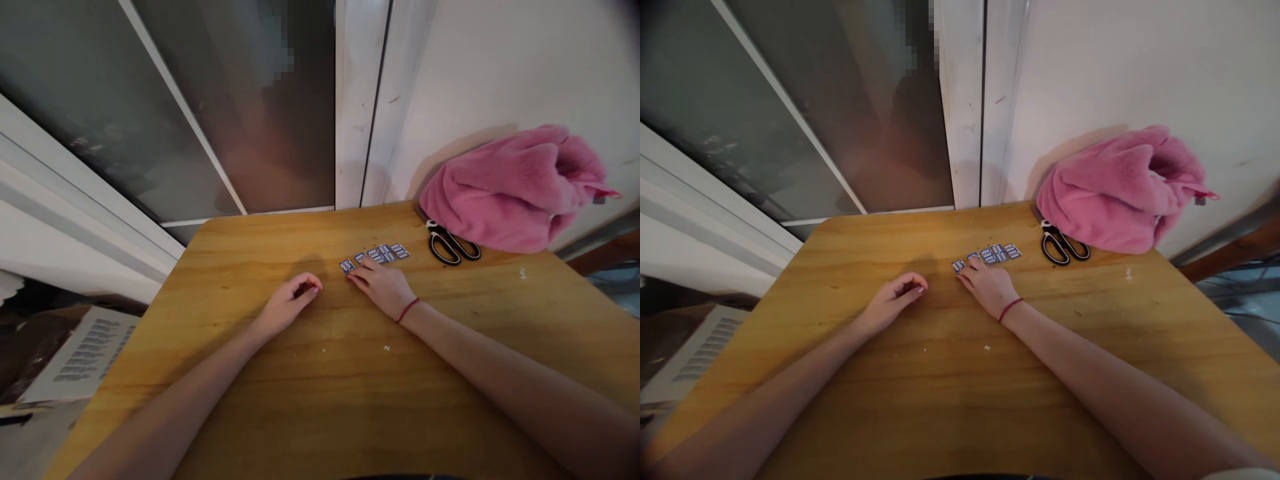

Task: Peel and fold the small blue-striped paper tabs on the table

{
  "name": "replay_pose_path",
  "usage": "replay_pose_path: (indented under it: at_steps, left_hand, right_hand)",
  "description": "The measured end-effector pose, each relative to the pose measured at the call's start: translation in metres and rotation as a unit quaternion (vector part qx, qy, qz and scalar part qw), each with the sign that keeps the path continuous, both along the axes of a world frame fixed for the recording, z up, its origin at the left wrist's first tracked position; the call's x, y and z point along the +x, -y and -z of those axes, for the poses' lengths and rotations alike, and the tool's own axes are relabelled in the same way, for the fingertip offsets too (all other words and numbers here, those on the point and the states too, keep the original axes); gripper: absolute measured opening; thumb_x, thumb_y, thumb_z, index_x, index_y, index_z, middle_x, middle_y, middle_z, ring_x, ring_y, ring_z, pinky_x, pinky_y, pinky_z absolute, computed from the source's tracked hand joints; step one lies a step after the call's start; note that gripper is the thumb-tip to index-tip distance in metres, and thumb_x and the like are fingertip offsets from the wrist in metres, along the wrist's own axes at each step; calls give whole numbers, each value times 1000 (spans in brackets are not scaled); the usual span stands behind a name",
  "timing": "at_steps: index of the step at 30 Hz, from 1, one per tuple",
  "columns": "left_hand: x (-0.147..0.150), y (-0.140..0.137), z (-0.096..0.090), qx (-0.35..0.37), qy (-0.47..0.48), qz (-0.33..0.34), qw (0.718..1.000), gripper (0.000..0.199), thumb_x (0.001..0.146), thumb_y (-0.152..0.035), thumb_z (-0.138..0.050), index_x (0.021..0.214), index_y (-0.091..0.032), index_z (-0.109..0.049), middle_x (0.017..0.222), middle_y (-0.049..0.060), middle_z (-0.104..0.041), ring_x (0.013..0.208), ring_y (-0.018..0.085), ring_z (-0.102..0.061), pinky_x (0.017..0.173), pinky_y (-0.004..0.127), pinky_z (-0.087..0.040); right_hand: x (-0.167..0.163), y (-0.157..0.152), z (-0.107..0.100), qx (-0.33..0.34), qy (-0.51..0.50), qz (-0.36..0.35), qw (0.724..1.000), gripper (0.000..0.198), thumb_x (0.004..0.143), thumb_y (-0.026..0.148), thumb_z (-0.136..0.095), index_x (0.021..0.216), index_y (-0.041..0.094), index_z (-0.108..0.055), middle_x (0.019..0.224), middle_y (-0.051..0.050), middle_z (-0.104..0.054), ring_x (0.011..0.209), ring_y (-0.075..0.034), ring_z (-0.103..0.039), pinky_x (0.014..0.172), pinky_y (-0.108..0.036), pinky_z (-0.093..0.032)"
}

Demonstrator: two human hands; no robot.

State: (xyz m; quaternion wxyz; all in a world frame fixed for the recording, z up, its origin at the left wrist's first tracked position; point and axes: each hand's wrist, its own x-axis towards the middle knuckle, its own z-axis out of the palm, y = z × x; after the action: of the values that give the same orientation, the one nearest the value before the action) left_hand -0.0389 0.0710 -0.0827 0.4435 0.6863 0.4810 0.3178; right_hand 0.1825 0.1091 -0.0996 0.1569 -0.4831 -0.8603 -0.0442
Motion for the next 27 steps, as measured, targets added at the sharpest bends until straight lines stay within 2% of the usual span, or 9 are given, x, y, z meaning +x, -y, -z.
replay_pose_path:
  at_steps: [16, 27]
  left_hand:
    - [0, 0, -1, 0, -9, 9, 1000, 13, 85, -30, -45, 85, -20, -53, 75, -2, -49, 72, 12, -45, 67, 23, -35]
    - [1, 1, -3, -4, -8, 16, 1000, 14, 84, -31, -46, 84, -20, -54, 74, -2, -50, 72, 12, -46, 67, 23, -35]
  right_hand:
    - [-1, 3, -3, -9, -36, 8, 999, 28, 90, 35, -40, 86, 23, -65, 89, 0, -63, 72, -12, -59, 54, -24, -33]
    - [1, 2, -6, -60, -63, 17, 996, 21, 87, 33, -44, 85, 24, -64, 88, 1, -67, 77, -14, -62, 58, -23, -37]
